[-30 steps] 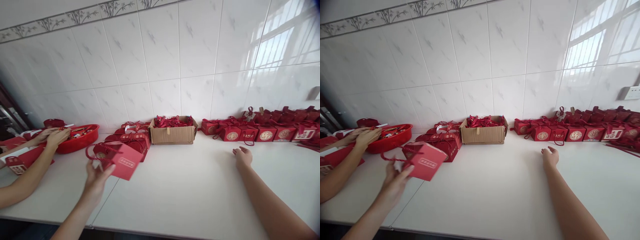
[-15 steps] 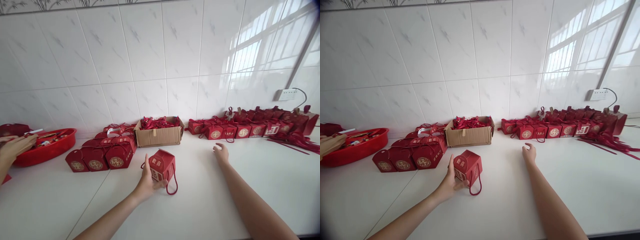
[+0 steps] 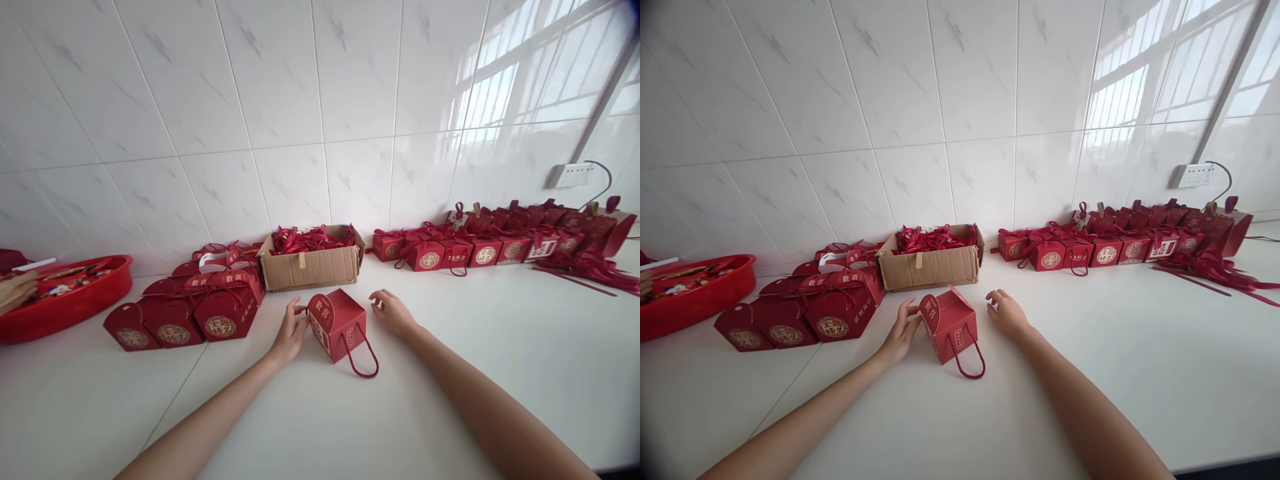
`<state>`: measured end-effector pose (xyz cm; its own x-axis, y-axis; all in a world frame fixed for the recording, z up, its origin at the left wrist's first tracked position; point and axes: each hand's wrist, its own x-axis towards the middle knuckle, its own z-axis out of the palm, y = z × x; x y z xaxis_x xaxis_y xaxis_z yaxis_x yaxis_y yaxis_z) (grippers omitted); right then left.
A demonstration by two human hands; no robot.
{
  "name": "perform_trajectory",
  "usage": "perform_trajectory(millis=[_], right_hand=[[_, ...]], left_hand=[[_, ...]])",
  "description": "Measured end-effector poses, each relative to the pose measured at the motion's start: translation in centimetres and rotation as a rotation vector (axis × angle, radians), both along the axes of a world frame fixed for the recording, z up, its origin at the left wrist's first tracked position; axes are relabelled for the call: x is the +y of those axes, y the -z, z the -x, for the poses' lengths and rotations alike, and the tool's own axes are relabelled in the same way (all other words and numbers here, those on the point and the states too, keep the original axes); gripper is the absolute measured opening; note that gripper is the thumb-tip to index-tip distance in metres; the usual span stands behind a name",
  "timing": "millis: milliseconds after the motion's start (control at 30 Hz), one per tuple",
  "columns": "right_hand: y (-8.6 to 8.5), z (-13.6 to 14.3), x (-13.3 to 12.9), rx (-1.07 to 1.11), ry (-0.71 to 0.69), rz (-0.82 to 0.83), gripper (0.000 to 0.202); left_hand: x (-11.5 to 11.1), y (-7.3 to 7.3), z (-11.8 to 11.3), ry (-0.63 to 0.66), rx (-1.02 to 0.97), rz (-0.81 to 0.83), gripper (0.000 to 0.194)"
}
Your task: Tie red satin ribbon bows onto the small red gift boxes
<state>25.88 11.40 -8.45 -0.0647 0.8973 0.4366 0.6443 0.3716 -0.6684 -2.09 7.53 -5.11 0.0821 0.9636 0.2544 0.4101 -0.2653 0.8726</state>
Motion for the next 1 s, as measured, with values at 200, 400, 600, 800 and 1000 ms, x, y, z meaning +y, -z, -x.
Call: perform_trajectory(millis=[200, 400, 600, 800, 1000], right_hand=[[-1.8, 0.8, 0.4, -0.066, 0.055, -0.105, 0.018], [-9.6, 3.9, 5.4, -0.094, 0.186, -0.247, 0.031], [-14.1, 8.3, 11.2, -0.190, 0.152, -0.057, 0.031], [-14.1, 8.3, 10.5, -0.040, 0.211, -0.100, 0.036], [-14.7, 5.1, 5.7, 0.203, 0.226, -0.315, 0.041]], left_hand=[[0.9, 1.4, 0.4, 0.000, 0.168, -0.021, 0.056], [0.7, 1.7, 0.3, 0.000, 0.276, -0.054, 0.070], [0.6, 1.4, 0.5, 0.024, 0.285, -0.056, 0.059], [0.8, 1.9, 0.7, -0.001, 0.222, -0.054, 0.057], [1.0, -0.2, 0.5, -0.091, 0.111, -0.089, 0.045]])
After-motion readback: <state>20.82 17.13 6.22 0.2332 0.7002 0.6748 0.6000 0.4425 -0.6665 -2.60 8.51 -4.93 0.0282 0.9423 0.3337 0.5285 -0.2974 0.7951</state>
